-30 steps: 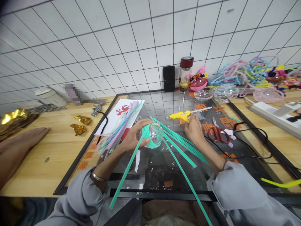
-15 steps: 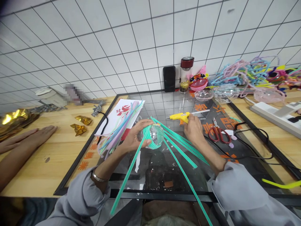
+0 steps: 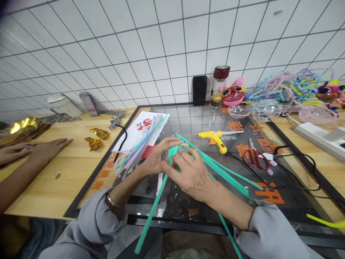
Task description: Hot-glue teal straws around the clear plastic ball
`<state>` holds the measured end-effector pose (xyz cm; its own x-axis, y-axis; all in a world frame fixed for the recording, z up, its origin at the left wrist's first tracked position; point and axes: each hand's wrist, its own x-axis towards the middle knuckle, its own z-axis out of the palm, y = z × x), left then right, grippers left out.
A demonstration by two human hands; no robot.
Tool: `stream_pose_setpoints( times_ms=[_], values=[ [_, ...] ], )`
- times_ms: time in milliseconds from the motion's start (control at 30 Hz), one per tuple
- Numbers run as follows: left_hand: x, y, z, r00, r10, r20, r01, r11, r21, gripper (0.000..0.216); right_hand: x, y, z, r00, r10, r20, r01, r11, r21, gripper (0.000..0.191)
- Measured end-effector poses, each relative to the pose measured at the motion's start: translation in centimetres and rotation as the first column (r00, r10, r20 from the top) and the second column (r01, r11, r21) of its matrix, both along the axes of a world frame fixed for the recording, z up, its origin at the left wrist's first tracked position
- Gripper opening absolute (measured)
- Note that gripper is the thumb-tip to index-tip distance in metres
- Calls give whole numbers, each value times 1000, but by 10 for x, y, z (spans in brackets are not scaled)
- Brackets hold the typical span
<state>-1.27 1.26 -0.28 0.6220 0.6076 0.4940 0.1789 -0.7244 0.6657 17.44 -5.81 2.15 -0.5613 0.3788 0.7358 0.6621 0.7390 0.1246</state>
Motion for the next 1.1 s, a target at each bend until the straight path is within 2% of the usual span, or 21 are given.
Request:
stream_pose_setpoints(
  times_ms=[167, 333, 633, 800, 1100],
  values=[
    [2, -2, 2, 1000, -1, -21, 1, 1000, 0, 67, 10, 5, -12, 995, 60, -81, -65, 996, -64, 24],
    [3, -3, 4, 1000, -22, -11, 22, 1000, 4, 70, 14, 4, -13, 993, 83, -79, -88, 994, -67, 24],
    [3, -3, 6, 1000, -16, -19, 16, 1000, -1, 64, 16, 4, -20, 996, 23, -88, -27, 999, -46, 24],
    [3, -2, 3, 1000, -21, 2, 21, 1000, 0, 67, 16, 5, -25, 992, 49, -113, -55, 997, -56, 27],
    [2, -1, 4, 1000, -18, -22, 19, 1000, 19, 66, 16, 5, -18, 986, 93, -138, -98, 995, -27, 26]
  ],
)
